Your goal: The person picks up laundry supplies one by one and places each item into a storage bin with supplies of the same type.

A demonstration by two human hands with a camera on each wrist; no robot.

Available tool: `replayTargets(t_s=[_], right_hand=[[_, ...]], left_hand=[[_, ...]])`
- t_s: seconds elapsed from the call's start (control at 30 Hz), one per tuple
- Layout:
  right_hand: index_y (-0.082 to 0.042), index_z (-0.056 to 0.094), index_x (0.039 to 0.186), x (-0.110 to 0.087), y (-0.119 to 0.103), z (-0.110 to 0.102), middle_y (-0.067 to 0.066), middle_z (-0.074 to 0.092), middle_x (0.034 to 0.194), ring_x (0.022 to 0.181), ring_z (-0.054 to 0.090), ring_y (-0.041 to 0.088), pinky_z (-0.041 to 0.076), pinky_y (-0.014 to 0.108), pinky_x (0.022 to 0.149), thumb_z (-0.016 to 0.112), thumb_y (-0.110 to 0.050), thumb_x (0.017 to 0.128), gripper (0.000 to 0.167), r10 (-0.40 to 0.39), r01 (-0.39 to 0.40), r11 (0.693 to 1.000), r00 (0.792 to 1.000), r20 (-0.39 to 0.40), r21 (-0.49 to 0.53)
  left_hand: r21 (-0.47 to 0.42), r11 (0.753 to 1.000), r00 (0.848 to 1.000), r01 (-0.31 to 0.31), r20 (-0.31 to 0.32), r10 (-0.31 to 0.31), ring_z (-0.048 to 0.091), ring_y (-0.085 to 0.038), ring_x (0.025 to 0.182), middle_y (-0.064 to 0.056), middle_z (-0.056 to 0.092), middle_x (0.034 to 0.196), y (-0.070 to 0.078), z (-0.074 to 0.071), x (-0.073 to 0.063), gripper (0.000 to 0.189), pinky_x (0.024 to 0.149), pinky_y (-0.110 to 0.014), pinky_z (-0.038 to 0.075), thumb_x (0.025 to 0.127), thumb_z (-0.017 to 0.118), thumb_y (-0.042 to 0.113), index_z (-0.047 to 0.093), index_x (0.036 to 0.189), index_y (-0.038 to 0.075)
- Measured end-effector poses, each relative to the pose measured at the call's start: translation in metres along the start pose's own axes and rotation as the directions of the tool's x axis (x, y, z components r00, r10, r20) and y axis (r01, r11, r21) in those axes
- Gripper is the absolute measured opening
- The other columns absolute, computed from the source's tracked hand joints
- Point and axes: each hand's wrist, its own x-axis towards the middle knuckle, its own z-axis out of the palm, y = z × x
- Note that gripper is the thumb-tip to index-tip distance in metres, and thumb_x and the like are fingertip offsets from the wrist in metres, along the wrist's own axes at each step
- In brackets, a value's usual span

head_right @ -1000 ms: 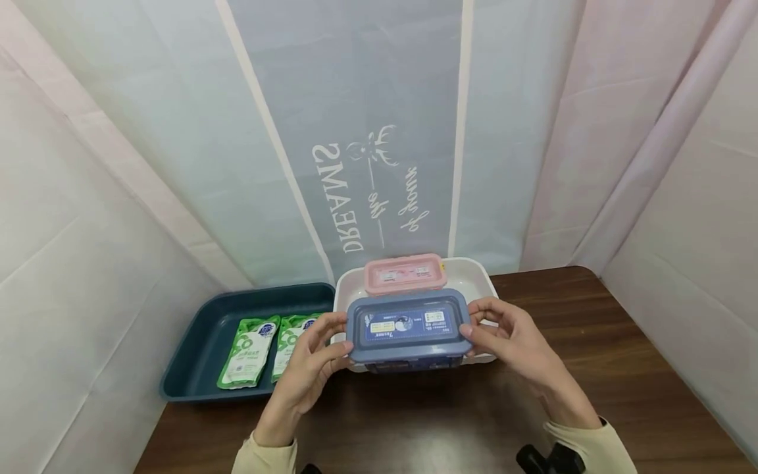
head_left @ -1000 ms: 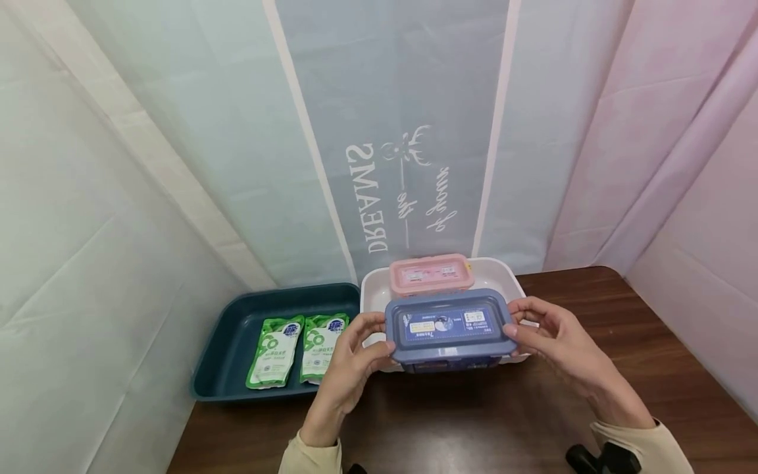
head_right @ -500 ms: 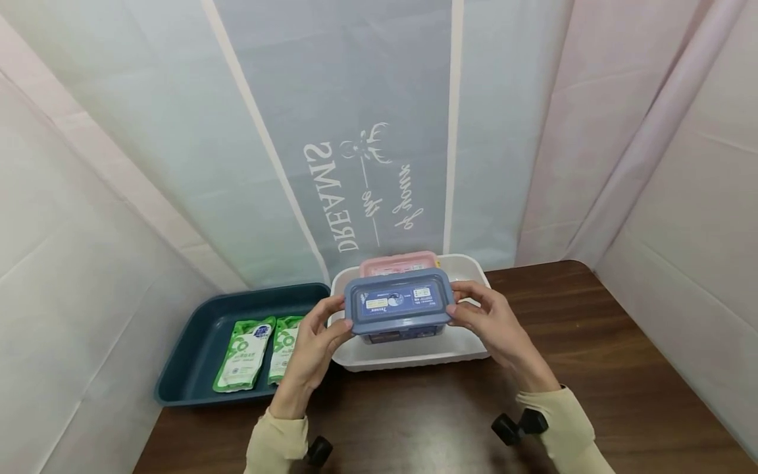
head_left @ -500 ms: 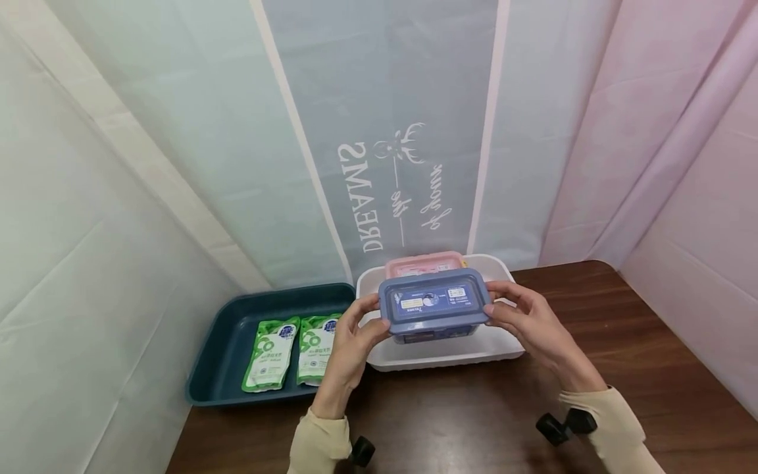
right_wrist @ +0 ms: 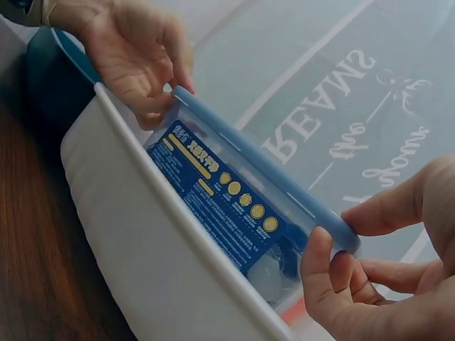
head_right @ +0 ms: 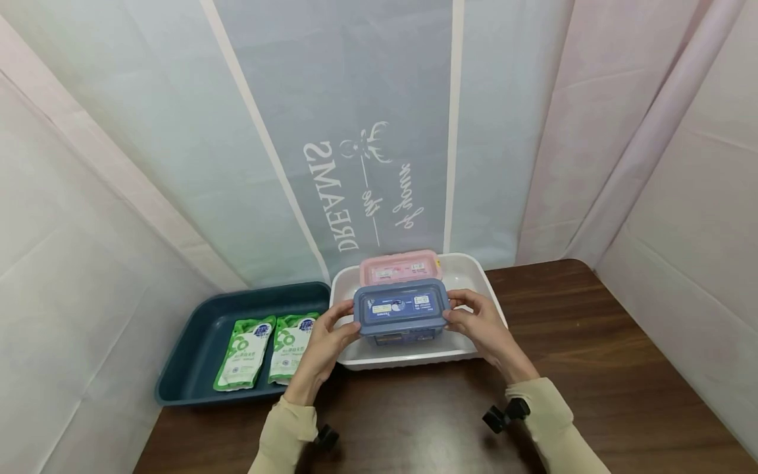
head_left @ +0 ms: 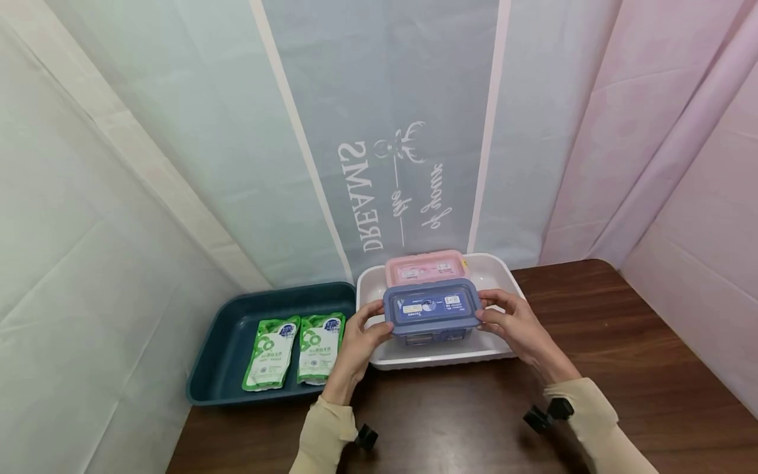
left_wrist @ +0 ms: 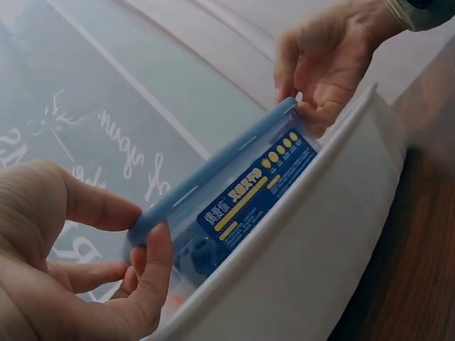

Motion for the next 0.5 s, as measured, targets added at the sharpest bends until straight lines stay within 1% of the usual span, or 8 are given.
replayTargets(t_s=[0.17,0.27,0.33,0.5], right_hand=[[0.016,0.048,0.140,0.0031,0.0027,0.0004,0.013,0.050,0.115,0.091,0.065,0.012,0.064,0.027,0.081,0.062,0.003,0.099,0.046,0.019,-0.019,1.000,1.000,0.001,-0.008],[0.018,0.048,0.138,0.0041,0.0040,0.0007,0.012,0.052,0.110,0.088,0.064,0.011,0.064,0.028,0.079,0.062,0.005,0.097,0.045,0.023,-0.023,1.000,1.000,0.000,-0.004],[0.018,0.047,0.137,0.0044,0.0043,0.0004,0.011,0.052,0.109,0.087,0.064,0.011,0.064,0.027,0.078,0.061,0.005,0.097,0.045,0.029,-0.029,1.000,1.000,-0.001,-0.005],[0.018,0.047,0.137,0.0051,0.0042,-0.0003,0.012,0.051,0.109,0.088,0.063,0.012,0.064,0.027,0.078,0.059,0.005,0.097,0.044,0.055,-0.055,0.998,0.998,0.006,-0.022]], left_hand=[[0.085,0.996,1.000,0.010,0.011,-0.011,0.070,-0.018,0.100,-0.027,0.053,0.139,0.0017,0.0000,-0.0005,0.058,0.095,-0.042,0.063,0.095,0.067,-0.002,0.052,0.150,-0.008],[0.157,0.988,1.000,0.009,0.006,-0.010,0.072,-0.019,0.102,-0.027,0.055,0.138,0.0036,0.0021,-0.0030,0.057,0.092,-0.041,0.064,0.095,0.068,0.000,0.052,0.149,-0.009],[0.186,0.982,1.000,0.020,-0.005,-0.020,0.073,-0.020,0.102,-0.027,0.056,0.137,0.0037,0.0036,-0.0038,0.057,0.091,-0.039,0.064,0.095,0.069,0.001,0.053,0.149,-0.008],[0.202,0.978,0.998,0.051,-0.038,-0.044,0.073,-0.021,0.101,-0.025,0.058,0.137,0.0033,0.0053,-0.0047,0.058,0.088,-0.036,0.064,0.093,0.071,0.003,0.055,0.148,-0.007]])
